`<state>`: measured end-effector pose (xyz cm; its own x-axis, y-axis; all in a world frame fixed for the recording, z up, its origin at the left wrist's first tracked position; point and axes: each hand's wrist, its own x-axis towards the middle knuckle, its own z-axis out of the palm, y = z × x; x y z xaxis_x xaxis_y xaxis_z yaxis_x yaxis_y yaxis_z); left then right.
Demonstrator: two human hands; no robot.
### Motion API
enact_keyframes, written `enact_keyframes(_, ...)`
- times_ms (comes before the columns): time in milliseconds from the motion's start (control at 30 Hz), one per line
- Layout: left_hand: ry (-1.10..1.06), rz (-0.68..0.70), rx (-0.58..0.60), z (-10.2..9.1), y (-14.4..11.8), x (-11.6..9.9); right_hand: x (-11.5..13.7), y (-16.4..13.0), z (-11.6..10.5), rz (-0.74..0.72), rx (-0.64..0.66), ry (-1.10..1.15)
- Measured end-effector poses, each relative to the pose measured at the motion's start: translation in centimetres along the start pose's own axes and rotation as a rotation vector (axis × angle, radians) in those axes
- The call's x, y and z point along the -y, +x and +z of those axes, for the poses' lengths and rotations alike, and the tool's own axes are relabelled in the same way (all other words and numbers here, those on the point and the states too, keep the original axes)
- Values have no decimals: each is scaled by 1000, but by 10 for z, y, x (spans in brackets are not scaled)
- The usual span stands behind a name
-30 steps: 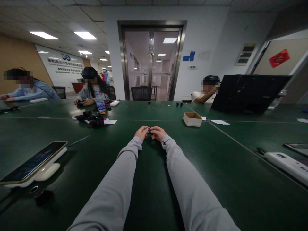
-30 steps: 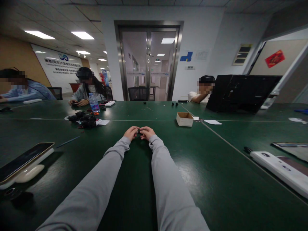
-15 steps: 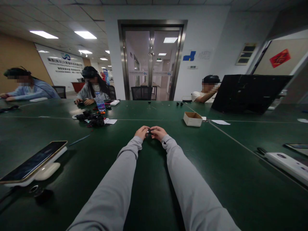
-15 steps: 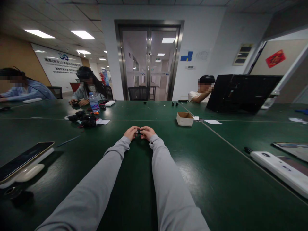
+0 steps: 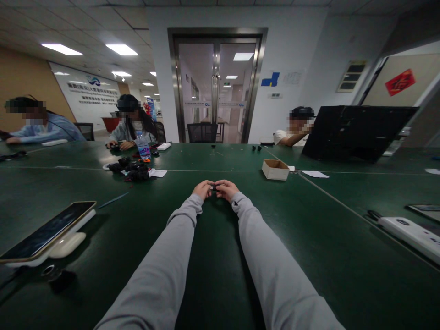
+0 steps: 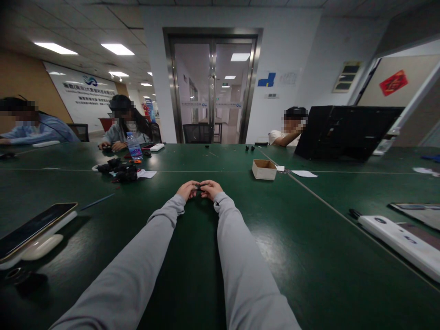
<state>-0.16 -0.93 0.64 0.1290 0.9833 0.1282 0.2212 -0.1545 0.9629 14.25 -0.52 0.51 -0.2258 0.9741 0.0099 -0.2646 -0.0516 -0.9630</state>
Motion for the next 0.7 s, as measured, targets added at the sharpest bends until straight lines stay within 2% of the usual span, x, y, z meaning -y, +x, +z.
enact_keyframes(133, 2, 3, -35, 1, 0, 0, 0, 0, 0, 1, -11, 2)
enact_keyframes(433, 28, 3, -45, 1, -1, -2, 2, -2, 1, 1, 6, 7)
enact_keyframes(700, 64, 10, -36, 2, 2, 5, 1, -2, 0, 4, 3, 1)
